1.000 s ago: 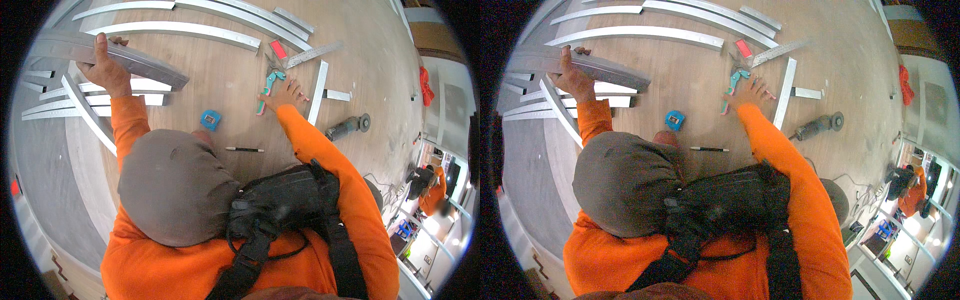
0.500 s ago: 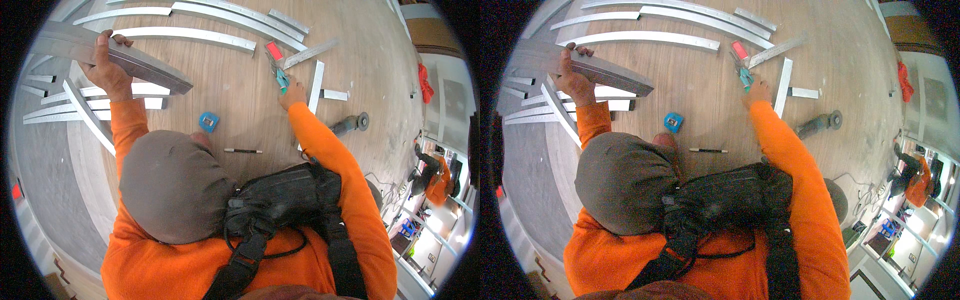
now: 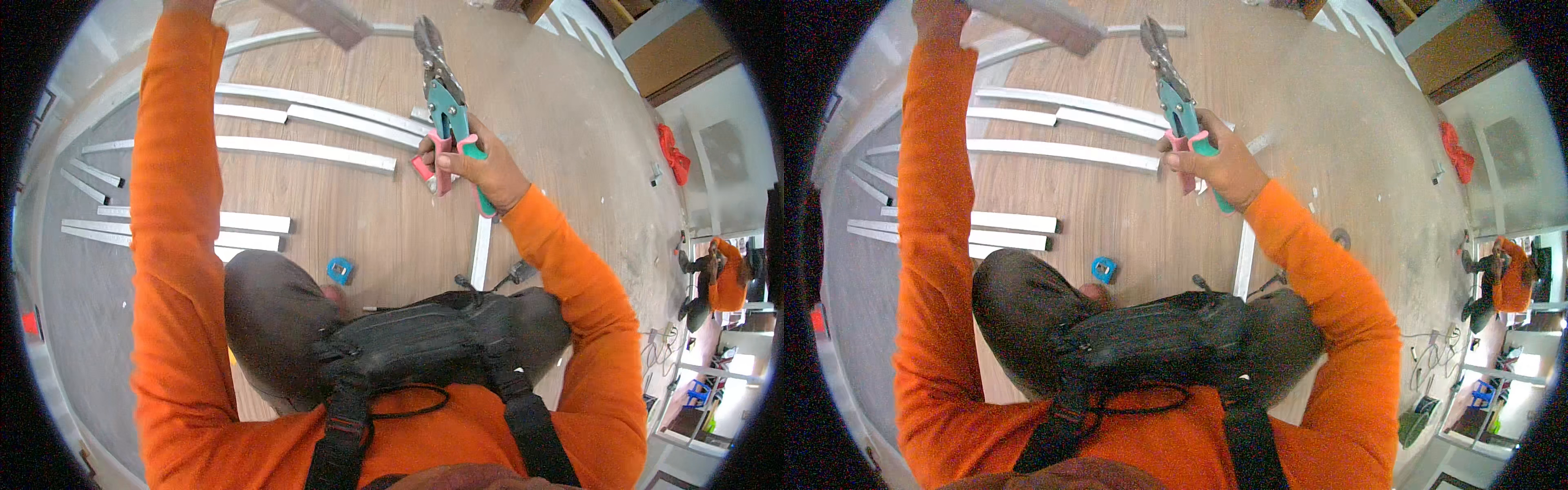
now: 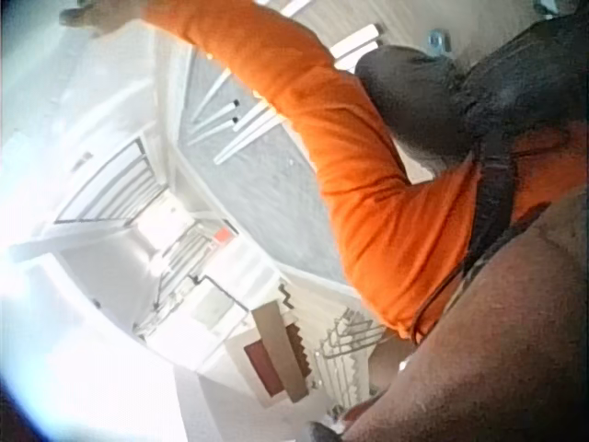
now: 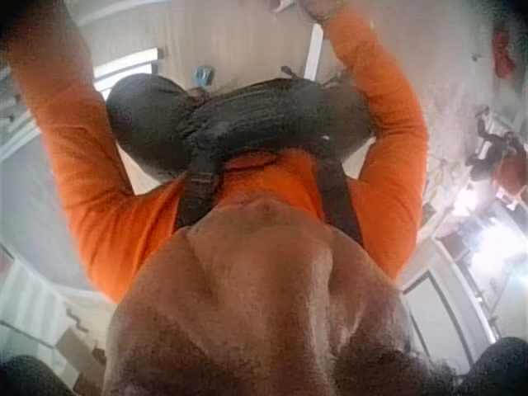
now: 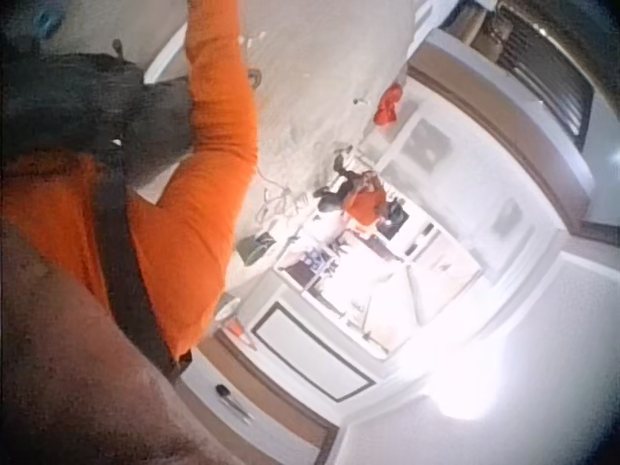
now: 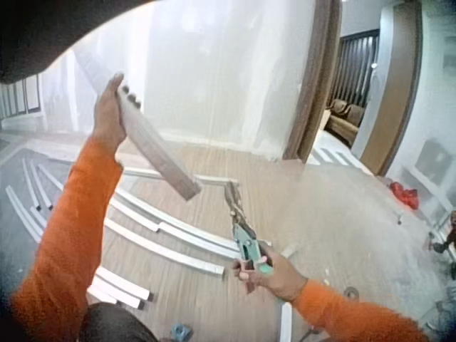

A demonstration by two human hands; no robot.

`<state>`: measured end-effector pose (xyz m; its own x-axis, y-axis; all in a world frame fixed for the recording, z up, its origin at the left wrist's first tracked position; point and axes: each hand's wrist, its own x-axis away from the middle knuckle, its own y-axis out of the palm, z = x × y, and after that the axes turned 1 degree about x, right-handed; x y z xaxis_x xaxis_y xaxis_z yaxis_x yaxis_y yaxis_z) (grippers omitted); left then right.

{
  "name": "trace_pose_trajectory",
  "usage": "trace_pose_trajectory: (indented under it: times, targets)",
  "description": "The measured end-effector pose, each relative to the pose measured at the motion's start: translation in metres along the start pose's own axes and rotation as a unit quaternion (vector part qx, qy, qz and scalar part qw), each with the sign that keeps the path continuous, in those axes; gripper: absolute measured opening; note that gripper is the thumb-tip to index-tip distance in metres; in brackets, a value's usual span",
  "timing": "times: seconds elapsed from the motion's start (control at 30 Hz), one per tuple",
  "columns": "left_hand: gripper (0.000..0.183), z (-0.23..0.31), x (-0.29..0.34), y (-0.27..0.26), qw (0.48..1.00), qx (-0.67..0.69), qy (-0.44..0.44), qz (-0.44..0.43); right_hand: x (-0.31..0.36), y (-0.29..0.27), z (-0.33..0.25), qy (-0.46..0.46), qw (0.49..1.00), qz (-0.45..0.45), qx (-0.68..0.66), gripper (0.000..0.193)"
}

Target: The person measures and marks a metal profile with a ruler and marker, then uses an angle grinder to cut the profile, creating sparks. After cutting, the person uses tin snips to trim and shape the edges of the metal piece.

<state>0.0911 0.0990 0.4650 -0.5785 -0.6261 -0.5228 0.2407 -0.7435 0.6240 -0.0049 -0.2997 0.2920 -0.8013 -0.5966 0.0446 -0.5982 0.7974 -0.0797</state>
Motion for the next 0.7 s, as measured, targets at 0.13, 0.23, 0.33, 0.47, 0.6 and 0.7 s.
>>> trace_pose_trajectory:
  times: [0.13,0.23,0.33,0.47,0.6,0.7]
  targets:
    - [0.027,0.019,-0.025,0.054,0.996,0.063,-0.013,-0.058,0.014,-0.007,-0.027,-0.036,0.991,0.032,-0.128,0.066]
    - [0.028,0.012,0.01,0.079,0.992,0.105,-0.031,-0.067,0.02,-0.014,-0.028,-0.047,0.971,0.056,-0.229,0.06]
    - [0.03,0.006,0.03,0.081,0.989,0.1,-0.033,-0.101,0.03,-0.025,-0.043,-0.061,0.964,0.052,-0.254,0.049]
    - [0.032,0.005,0.044,0.078,0.983,0.116,-0.064,-0.131,0.045,-0.026,-0.065,-0.049,0.976,0.213,-0.023,0.039]
    - [0.033,-0.014,0.051,0.081,0.963,0.089,-0.146,-0.211,0.041,-0.06,-0.097,-0.128,0.944,0.302,-0.036,0.037]
    - [0.034,-0.024,0.073,0.1,0.953,0.069,-0.14,-0.262,0.057,-0.067,-0.135,-0.159,0.965,0.158,-0.133,0.036]
